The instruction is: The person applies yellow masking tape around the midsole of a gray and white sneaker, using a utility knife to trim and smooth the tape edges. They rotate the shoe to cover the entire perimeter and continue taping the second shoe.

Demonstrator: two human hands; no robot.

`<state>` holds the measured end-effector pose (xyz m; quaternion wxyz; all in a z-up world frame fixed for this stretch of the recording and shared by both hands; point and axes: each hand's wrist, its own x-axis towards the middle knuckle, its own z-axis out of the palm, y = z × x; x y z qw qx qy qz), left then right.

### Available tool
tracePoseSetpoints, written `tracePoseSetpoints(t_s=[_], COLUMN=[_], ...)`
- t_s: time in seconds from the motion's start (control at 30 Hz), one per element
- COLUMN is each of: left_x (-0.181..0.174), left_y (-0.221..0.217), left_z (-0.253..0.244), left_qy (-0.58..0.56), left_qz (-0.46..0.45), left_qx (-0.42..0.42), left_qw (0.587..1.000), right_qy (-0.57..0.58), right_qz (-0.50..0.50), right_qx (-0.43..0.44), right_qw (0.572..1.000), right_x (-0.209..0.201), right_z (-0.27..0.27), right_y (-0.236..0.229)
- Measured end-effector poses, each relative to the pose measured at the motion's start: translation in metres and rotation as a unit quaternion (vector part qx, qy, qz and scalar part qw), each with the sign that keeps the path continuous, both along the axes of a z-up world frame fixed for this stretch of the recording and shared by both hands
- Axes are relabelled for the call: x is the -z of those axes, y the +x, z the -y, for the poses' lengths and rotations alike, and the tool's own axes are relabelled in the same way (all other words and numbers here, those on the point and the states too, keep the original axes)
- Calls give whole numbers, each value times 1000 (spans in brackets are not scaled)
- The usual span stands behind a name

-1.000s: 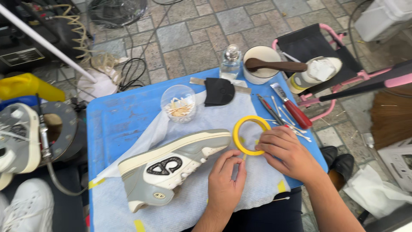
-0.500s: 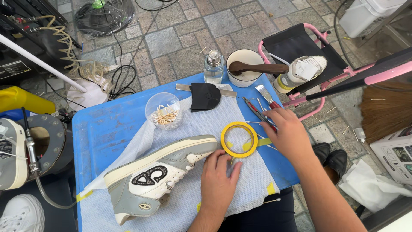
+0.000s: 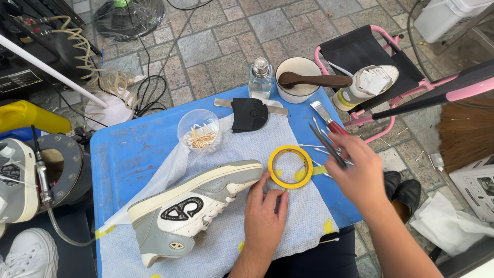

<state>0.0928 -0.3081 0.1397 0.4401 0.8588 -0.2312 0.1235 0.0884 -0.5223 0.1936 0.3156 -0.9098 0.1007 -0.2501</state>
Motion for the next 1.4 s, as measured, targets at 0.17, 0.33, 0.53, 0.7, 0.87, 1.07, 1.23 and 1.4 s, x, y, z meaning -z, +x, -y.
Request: tracePoseSetpoints(t_s=[0.17,0.33,0.53,0.7,0.87,1.07,1.23,1.4], left_x=[6,1,1,0,-1,-3,-4,-6], left_y=[0,-1,0,2,1,1,1,1], left_z=[-1,1,0,2,1,2,2,1], left_qy=[6,18,18,29,26,25,32,28], left_qz=[-2,12,2,-19,-20,-41,-48,-55], left_qx=[14,15,14,15,11,5,12,17], left_qw=[1000,1000,1000,999,999,999,998,998], right_qy=[110,67,18,26,28,11,3,-8], right_qz=[-105,-102,-115,-155,-160,-134,-130,-148], right_qx=[-108,-209,-214,-206,-200,-219,-211,-193], right_qw=[982,970,970,966,966,966,969,970], right_x=[3,16,23,21,19,14,13,11], right_z=[-18,-19,-17,-17,-21,-19,-22,-29], right_y=[-59,-63,-61,-59,-57,-56,-57,-55])
